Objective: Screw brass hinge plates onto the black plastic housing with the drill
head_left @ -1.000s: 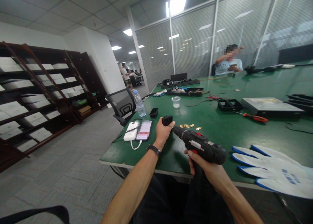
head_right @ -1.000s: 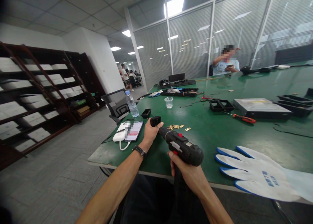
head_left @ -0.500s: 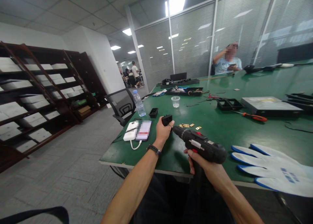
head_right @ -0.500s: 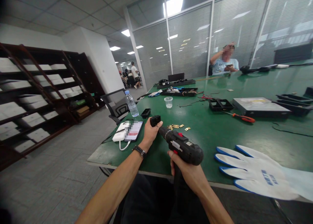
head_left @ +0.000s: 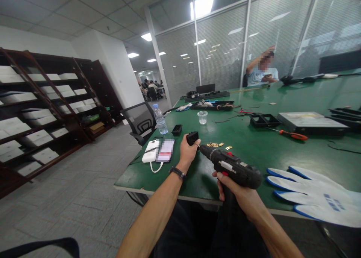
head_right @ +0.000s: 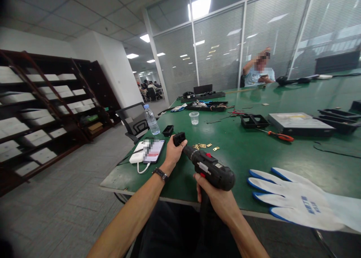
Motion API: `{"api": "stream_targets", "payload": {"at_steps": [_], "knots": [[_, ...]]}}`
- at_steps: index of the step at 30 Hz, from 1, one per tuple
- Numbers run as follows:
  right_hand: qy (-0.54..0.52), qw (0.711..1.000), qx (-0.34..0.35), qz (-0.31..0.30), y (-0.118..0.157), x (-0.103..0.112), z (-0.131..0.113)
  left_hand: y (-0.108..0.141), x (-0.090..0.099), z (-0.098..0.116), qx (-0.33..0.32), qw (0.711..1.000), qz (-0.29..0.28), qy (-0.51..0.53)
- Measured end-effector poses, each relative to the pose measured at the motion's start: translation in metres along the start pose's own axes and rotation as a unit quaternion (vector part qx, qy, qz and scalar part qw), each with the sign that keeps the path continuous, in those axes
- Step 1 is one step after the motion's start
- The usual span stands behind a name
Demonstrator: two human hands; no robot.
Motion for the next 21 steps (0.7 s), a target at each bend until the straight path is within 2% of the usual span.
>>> {"api": "stream_targets", "payload": {"at_steps": [21], "knots": [[0.02, 1.0, 0.003, -0.005, -0.0002, -0.0003, -0.0018, -0.0016, -0.0008, -0.0033, -0.003, 1.0, 0.004, -0.005]]}}
Point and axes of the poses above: each hand's wrist, its own y-axis away from the middle knuckle, its own x-axis out of the back of the hand, z = x × y, the point moved 5 cm from there along -y, towards the middle knuckle, and after that the axes turned 4 degrees about x, right-handed, at the moved point
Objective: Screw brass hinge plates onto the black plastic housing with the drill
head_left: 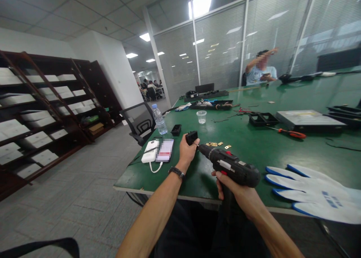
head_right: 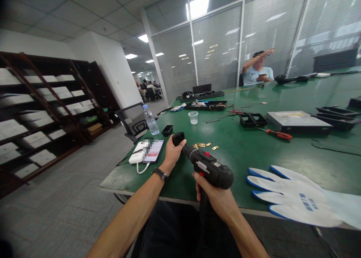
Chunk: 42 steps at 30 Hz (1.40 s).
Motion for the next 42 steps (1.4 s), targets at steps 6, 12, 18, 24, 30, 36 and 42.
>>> {"api": "stream_targets", "payload": {"at_steps": [6, 12, 18, 24, 30, 36, 42], "knots": [[0.031, 1.0, 0.001, -0.002, 0.0008, 0.0008, -0.0018, 0.0003, 0.0003, -0.0012, 0.013, 1.0, 0.0, -0.002], [0.051, 0.999, -0.011, -0.015, 0.0008, -0.0024, -0.0052, 0.0013, 0.0006, -0.0009, 0.018, 1.0, -0.004, -0.016], [0.048, 0.999, -0.007, -0.01, 0.0008, -0.0024, -0.0048, 0.0001, 0.0012, -0.0028, 0.021, 1.0, 0.001, -0.023], [0.044, 0.999, -0.011, -0.011, 0.0011, -0.0019, -0.0036, 0.0001, 0.0014, -0.0026, 0.023, 1.0, 0.0, -0.017], [0.035, 0.999, -0.011, -0.006, -0.0001, -0.0025, -0.0039, 0.0005, 0.0016, -0.0016, 0.025, 1.0, 0.0, -0.016], [0.036, 0.999, -0.014, -0.014, 0.0004, -0.0014, -0.0026, 0.001, 0.0022, -0.0002, 0.023, 1.0, 0.004, -0.015], [0.039, 0.999, -0.006, -0.015, 0.0011, -0.0015, -0.0041, 0.0019, 0.0026, 0.0035, 0.014, 1.0, 0.007, -0.014]]}}
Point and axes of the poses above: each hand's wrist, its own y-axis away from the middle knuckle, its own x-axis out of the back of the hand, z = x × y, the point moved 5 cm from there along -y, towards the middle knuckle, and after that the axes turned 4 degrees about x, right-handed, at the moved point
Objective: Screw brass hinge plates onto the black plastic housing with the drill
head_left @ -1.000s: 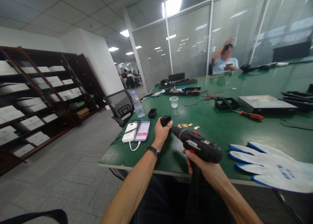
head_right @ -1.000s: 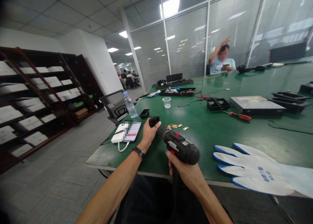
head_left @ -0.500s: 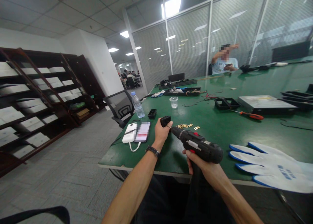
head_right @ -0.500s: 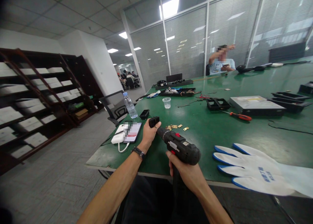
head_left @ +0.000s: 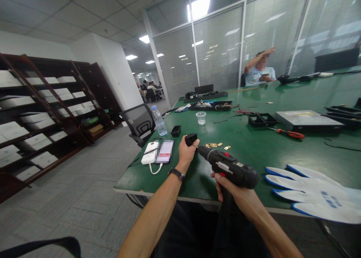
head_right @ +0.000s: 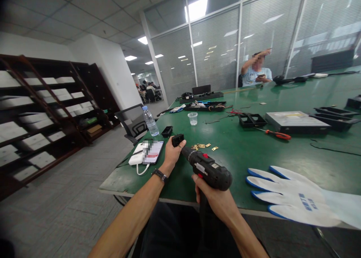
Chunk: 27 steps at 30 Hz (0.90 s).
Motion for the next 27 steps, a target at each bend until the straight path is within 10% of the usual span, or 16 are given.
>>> {"api": "stream_targets", "payload": {"at_steps": [27], "knots": [[-0.053, 0.998, 0.004, 0.023, -0.0005, 0.0, 0.0028, 0.0002, -0.0012, -0.0007, -0.015, 1.0, -0.011, 0.008]]}}
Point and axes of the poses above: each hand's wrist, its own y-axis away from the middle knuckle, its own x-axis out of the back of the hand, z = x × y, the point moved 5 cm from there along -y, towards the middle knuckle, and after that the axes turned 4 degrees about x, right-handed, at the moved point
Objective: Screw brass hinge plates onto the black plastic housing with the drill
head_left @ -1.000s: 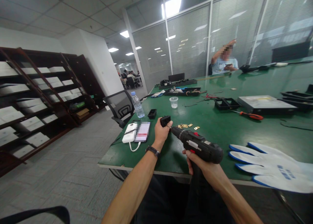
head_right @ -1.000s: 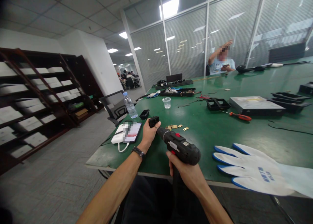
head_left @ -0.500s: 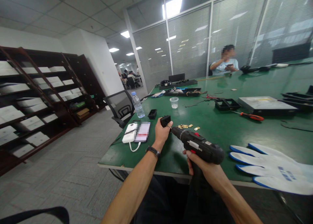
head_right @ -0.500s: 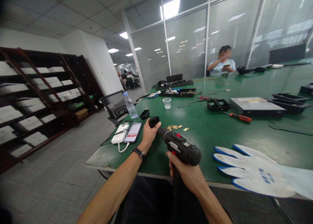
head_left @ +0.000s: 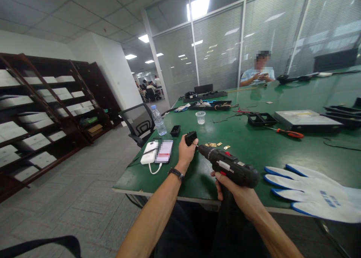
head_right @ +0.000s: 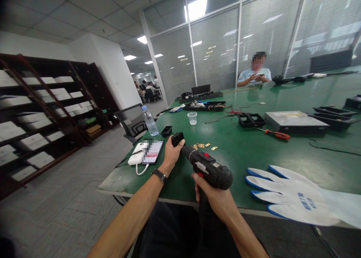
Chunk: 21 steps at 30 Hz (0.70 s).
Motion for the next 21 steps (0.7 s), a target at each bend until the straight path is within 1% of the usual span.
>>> {"api": "stream_targets", "payload": {"at_steps": [6, 21], "knots": [[-0.003, 1.0, -0.004, 0.0, -0.0002, -0.0007, -0.0001, -0.0003, -0.0002, -0.0003, -0.006, 1.0, -0.002, 0.0], [0.027, 1.0, -0.006, -0.006, 0.0001, 0.0006, 0.0012, -0.0004, -0.0003, -0.0014, 0.005, 1.0, 0.003, -0.012]]}}
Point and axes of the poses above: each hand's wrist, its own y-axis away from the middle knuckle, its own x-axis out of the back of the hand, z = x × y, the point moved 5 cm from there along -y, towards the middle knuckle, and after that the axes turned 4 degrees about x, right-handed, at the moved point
